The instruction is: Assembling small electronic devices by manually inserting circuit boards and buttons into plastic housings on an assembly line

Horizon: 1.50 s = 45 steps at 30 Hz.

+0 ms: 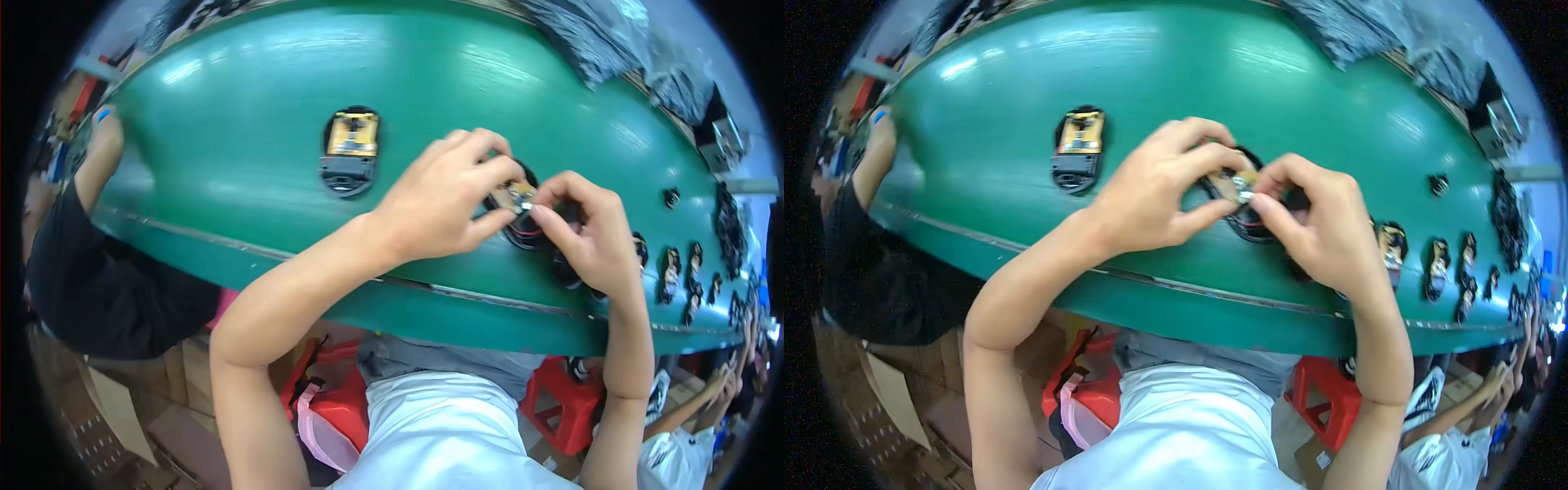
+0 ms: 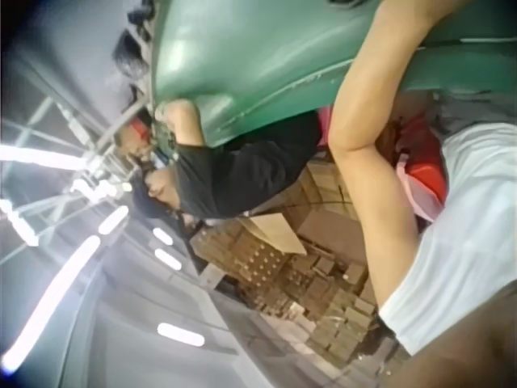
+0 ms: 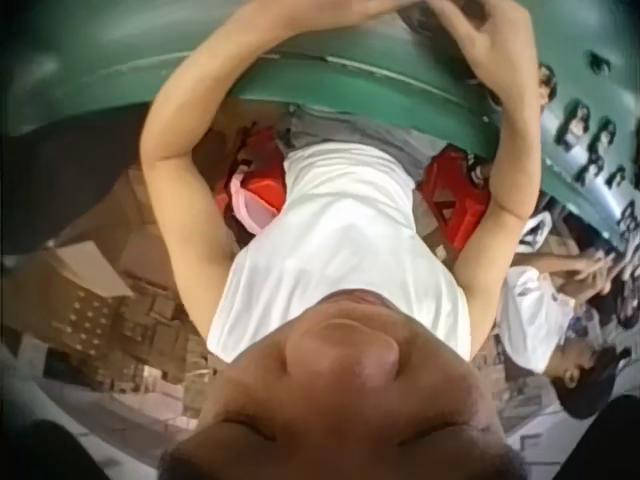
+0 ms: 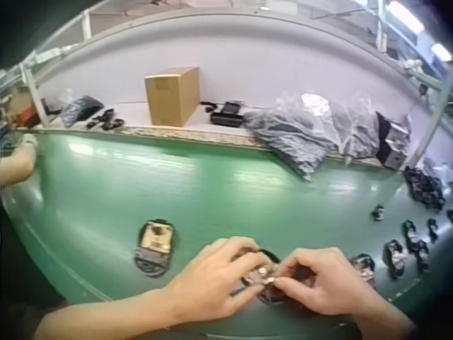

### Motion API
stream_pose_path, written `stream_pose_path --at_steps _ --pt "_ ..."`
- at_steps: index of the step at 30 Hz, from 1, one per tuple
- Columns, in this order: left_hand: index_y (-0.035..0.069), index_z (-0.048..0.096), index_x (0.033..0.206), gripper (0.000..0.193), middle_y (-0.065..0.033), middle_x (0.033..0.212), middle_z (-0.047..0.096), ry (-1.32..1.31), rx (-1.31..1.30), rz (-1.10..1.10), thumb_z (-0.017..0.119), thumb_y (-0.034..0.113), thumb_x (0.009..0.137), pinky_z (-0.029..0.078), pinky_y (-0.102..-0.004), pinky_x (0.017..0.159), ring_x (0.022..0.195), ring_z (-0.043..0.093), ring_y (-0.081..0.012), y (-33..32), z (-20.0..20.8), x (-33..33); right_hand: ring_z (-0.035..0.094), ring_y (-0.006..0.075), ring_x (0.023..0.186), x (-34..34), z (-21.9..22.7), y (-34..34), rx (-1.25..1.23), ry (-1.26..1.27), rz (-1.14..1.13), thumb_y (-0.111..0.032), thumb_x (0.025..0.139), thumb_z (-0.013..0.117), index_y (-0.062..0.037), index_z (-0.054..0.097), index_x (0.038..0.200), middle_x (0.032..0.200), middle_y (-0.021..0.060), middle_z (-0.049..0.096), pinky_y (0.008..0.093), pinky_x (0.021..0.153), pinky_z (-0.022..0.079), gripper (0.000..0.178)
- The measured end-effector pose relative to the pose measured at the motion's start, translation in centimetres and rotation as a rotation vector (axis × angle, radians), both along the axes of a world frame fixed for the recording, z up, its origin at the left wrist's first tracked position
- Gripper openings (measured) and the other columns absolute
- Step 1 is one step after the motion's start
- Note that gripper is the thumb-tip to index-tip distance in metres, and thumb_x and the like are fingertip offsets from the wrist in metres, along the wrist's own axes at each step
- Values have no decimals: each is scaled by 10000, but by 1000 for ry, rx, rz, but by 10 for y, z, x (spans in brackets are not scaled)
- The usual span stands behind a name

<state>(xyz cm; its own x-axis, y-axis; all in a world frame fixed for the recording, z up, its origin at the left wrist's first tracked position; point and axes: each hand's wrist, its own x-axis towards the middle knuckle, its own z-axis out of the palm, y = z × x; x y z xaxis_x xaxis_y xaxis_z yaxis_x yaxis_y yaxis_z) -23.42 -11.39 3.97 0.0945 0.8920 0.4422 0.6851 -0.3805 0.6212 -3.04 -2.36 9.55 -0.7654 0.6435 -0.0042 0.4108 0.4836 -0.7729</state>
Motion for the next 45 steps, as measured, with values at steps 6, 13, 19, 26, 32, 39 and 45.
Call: stream_pose_path --at_steps 6,13,19,26,32,39,45 --pt "63 725 960 236 -120 1132 660 19 140 18 791 66 733 487 -430 956 1108 599 -334 2 5 1 662 201 691 0 3 -1 -40 -45 -4 -101 862 717 4 679 925 774 90 691 311 626 502 128" --pt "51 710 843 172 -84 1022 677 -21 170 -24 805 27 702 489 -423 934 1039 623 -309 2 2 11 669 210 703 5 0 -4 -16 -50 4 -95 859 701 3 680 922 790 92 698 303 625 503 118" --pt "39 703 839 164 -70 1006 683 -18 184 -5 810 4 721 509 -385 880 1010 630 -291 8 -1 17 630 177 656 6 -6 0 -6 -7 -30 -99 848 719 1 710 953 803 89 710 293 617 498 146" --pt "55 716 1056 325 -111 1188 665 35 106 -1 803 79 744 477 -428 999 1169 597 -333 9 -3 11 618 206 611 5 -4 3 8 -44 -24 -104 818 715 0 713 913 764 95 697 312 608 493 141" --pt "89 643 1260 518 -119 1377 593 122 14 -83 793 110 765 420 -458 1091 1319 528 -348 2 -9 3 683 251 669 -2 -4 -2 188 -75 -6 -45 784 674 14 689 863 775 132 698 352 647 525 99" --pt "96 643 1258 496 -118 1380 588 120 -8 -61 783 103 783 414 -458 1091 1300 538 -346 0 -8 7 700 256 701 -4 -3 -2 315 -69 9 -35 777 682 24 689 861 805 149 697 362 673 546 103" --pt "96 633 1274 497 -125 1381 584 118 -17 -54 768 97 795 416 -459 1090 1294 541 -349 -3 -8 7 700 256 715 -5 1 -2 247 -95 28 -37 773 691 23 688 858 813 146 699 364 668 543 105"
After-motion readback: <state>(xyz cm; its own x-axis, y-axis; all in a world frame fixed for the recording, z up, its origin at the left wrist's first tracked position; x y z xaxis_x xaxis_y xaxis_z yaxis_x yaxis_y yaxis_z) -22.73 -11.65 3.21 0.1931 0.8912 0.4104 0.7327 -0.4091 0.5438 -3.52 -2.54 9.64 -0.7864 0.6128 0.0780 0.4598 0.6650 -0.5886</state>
